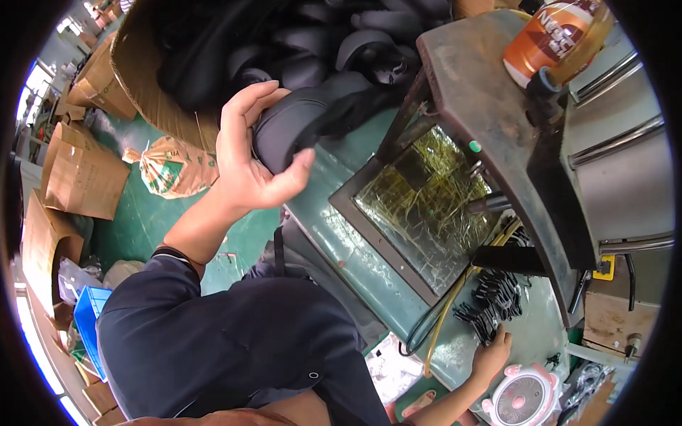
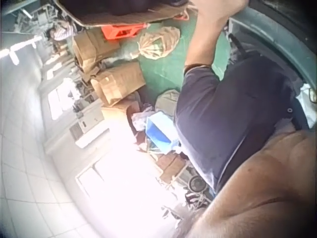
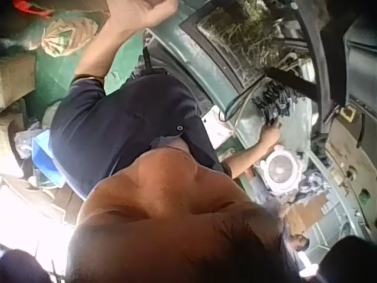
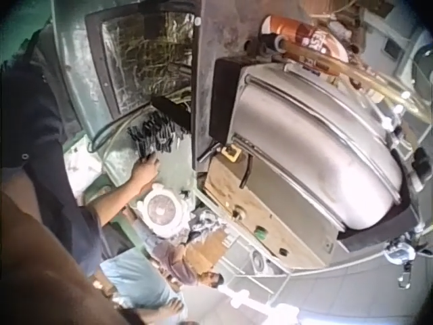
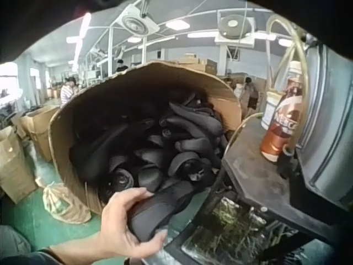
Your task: Assembling bicycle seats using a manual press machine.
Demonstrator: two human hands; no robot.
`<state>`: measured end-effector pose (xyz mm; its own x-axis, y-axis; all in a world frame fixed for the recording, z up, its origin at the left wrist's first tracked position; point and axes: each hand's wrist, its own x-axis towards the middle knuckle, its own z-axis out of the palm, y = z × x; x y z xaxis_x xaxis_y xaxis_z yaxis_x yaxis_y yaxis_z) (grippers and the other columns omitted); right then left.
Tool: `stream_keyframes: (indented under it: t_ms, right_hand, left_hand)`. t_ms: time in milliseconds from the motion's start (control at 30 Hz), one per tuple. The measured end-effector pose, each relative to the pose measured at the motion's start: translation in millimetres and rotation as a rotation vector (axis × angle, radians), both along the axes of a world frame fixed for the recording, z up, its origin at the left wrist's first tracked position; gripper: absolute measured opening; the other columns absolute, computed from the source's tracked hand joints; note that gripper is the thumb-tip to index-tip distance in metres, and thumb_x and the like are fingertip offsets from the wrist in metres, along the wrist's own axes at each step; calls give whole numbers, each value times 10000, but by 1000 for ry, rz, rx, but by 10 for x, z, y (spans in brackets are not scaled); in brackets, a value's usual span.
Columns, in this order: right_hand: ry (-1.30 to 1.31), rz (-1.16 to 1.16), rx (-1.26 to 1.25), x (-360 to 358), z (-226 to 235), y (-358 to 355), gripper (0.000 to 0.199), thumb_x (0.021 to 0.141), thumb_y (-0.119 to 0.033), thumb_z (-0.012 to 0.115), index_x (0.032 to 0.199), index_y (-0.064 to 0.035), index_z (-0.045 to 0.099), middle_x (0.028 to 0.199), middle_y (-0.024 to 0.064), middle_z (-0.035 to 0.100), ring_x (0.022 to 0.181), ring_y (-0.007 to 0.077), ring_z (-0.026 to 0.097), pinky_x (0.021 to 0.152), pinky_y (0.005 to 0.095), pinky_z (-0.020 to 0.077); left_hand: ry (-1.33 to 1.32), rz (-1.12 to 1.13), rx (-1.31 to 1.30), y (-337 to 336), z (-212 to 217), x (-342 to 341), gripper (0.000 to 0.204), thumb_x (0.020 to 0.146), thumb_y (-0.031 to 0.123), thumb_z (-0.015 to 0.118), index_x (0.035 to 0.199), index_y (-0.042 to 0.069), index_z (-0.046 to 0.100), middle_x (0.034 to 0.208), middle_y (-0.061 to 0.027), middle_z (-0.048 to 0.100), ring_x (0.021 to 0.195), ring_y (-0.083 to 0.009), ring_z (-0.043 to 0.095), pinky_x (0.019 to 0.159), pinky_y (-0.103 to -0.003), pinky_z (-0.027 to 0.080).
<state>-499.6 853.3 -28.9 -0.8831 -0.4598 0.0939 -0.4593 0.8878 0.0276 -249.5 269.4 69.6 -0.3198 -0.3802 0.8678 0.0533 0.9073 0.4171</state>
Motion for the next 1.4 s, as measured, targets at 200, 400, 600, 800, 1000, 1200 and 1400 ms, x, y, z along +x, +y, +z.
stream_keyframes:
  t_ms: [200, 400, 600, 800, 1000, 1200, 1400]
  right_hand:
    - [-31, 31, -212, 238, 230, 98, 633, 703, 80, 682, 1326, -30, 680, 1072, 190, 614, 947, 443, 641, 886, 504, 522]
    - [-97, -202, -985, 533, 130, 196, 560, 941, 116, 731, 1467, 6, 575, 1173, 18, 647, 945, 123, 582, 880, 254, 491]
    - [-505, -155, -1371, 862, 41, -800, 582, 965, 123, 675, 1524, 43, 534, 968, -31, 518, 812, 57, 486, 721, 197, 432]
    - [-758, -49, -1510, 1012, -285, -1236, 603, 917, 133, 688, 1495, 26, 548, 958, 19, 577, 760, 85, 557, 634, 221, 480]
    - [-1018, -95, -1452, 1106, -295, -1837, 481, 941, 87, 692, 1406, 17, 592, 1158, 66, 692, 698, 55, 554, 596, 215, 452]
    - [-1065, -49, -1493, 1132, -267, -1886, 446, 944, 62, 708, 1376, 15, 610, 1061, 27, 701, 651, 38, 525, 579, 211, 432]
    - [-1071, -81, -1417, 1134, -254, -1898, 446, 952, 58, 701, 1384, 19, 599, 1229, 77, 719, 665, 17, 519, 575, 189, 425]
  left_hand:
    - [-108, -256, 210, 395, -113, 24, 850, 684, 242, 945, 1384, -51, 562, 1177, -183, 695, 1002, -307, 711, 904, -407, 561]
    - [196, -723, 1452, 940, -809, -204, 513, 1086, 243, 555, 1512, -31, 471, 1378, -153, 661, 1305, -272, 631, 1111, -414, 515]
    - [-35, -582, 1494, 1469, -1512, -231, 629, 1121, 270, 623, 1625, 8, 353, 1528, -140, 547, 1330, -251, 611, 1140, -422, 495]
    - [-246, -802, 831, 1489, -1157, -297, 1001, 891, 150, 931, 1663, 19, 307, 1397, -132, 547, 1209, -214, 639, 1019, -358, 557]
    - [-218, -794, 882, 1497, -1181, -506, 919, 882, 156, 941, 1618, 5, 412, 1194, -94, 593, 1051, -167, 671, 911, -305, 571]
    - [-270, -821, 932, 1250, -1167, -584, 740, 916, 105, 902, 1541, -26, 527, 1157, -87, 594, 903, -119, 681, 785, -264, 576]
    - [-240, -857, 923, 1184, -1257, -533, 798, 862, 15, 921, 1557, -4, 529, 1179, -88, 599, 933, -117, 689, 802, -263, 604]
